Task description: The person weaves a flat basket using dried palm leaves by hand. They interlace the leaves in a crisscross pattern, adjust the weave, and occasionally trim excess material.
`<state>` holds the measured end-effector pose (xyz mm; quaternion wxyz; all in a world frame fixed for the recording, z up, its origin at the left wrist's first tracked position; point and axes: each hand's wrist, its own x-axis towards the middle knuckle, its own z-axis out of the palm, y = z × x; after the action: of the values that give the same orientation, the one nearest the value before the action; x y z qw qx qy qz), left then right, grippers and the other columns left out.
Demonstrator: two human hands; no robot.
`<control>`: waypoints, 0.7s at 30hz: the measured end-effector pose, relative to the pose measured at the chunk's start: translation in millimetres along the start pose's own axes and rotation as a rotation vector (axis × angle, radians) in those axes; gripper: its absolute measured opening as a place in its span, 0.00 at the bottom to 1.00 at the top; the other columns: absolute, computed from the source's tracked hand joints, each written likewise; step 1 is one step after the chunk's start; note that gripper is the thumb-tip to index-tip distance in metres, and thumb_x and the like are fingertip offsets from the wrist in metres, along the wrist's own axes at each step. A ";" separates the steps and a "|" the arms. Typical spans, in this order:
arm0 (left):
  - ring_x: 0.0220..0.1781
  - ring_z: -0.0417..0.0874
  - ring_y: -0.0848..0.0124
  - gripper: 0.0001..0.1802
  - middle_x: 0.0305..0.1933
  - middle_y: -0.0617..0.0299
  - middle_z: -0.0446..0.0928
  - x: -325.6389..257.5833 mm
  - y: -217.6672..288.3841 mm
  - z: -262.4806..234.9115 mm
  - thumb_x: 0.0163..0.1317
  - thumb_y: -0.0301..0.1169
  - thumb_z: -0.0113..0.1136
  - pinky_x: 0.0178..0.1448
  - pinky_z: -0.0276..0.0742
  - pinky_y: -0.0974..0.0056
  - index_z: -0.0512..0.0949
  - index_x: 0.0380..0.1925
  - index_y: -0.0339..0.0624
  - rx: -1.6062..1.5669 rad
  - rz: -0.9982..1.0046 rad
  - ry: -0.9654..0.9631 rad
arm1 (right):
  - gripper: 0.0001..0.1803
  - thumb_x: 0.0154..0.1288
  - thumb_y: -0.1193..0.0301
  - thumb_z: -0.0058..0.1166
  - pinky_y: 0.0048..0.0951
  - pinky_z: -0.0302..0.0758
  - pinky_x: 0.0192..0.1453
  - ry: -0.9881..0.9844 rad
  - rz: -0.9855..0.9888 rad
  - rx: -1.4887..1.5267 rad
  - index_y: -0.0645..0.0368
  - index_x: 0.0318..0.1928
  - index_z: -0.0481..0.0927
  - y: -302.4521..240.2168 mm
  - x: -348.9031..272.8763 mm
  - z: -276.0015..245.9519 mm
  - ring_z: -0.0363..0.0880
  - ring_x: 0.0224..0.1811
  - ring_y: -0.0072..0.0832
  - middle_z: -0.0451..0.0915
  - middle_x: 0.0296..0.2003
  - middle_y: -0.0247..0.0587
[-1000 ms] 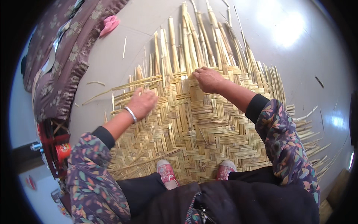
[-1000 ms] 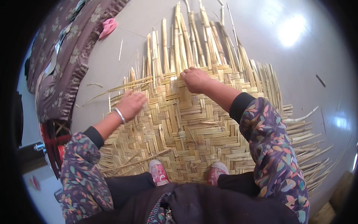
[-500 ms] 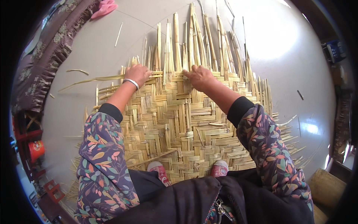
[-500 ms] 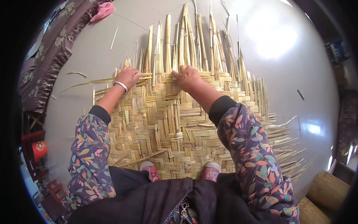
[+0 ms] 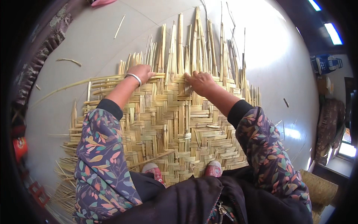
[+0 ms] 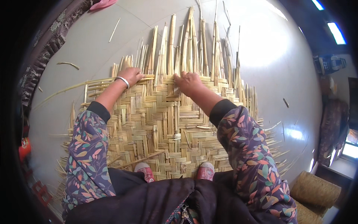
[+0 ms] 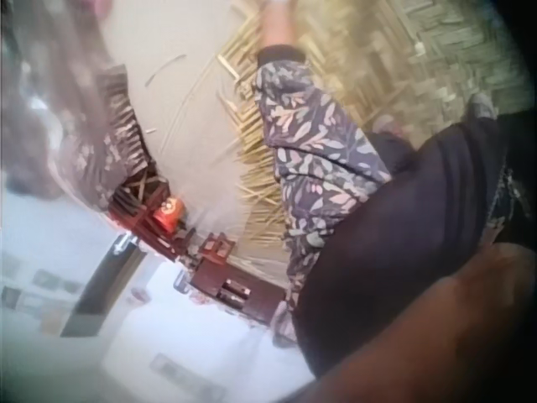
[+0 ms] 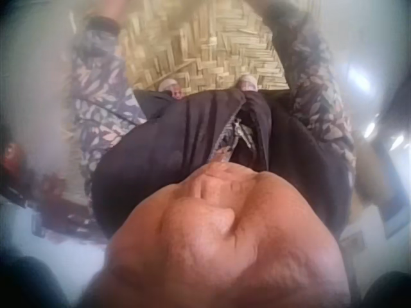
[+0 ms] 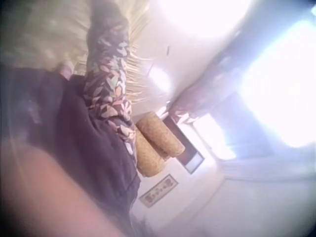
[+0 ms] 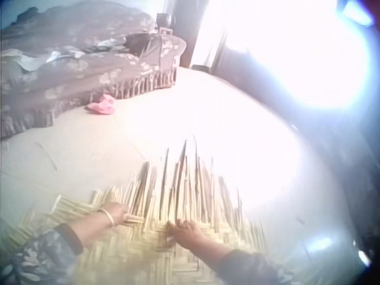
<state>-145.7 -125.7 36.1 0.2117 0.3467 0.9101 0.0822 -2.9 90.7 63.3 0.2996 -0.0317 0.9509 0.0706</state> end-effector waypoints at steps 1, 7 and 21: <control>0.35 0.79 0.52 0.19 0.31 0.51 0.79 -2.2 -2.7 -2.7 0.60 0.49 0.52 0.39 0.72 0.52 0.77 0.27 0.44 -0.062 0.018 -0.007 | 0.31 0.65 0.70 0.47 0.33 0.75 0.46 -0.046 0.002 0.011 0.46 0.68 0.55 -0.5 -5.0 -8.2 0.77 0.47 0.36 0.72 0.50 0.50; 0.32 0.77 0.52 0.19 0.28 0.51 0.77 -26.6 -33.7 -14.6 0.60 0.47 0.52 0.35 0.71 0.52 0.76 0.24 0.43 -0.049 0.002 0.161 | 0.07 0.65 0.76 0.43 0.35 0.78 0.44 0.313 -0.137 0.117 0.60 0.37 0.75 -34.0 21.3 -41.6 0.79 0.38 0.34 0.77 0.35 0.44; 0.33 0.79 0.54 0.15 0.29 0.54 0.79 -62.2 -42.6 -42.3 0.57 0.44 0.55 0.37 0.73 0.53 0.78 0.25 0.44 -0.125 -0.075 0.107 | 0.08 0.63 0.67 0.47 0.36 0.76 0.47 0.111 -0.010 0.179 0.53 0.39 0.77 -74.7 71.7 -53.1 0.78 0.45 0.32 0.76 0.41 0.39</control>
<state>-148.1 -199.0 81.9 0.1871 0.2936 0.9255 0.1494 -83.9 7.5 56.6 0.2486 -0.0131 0.9684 -0.0180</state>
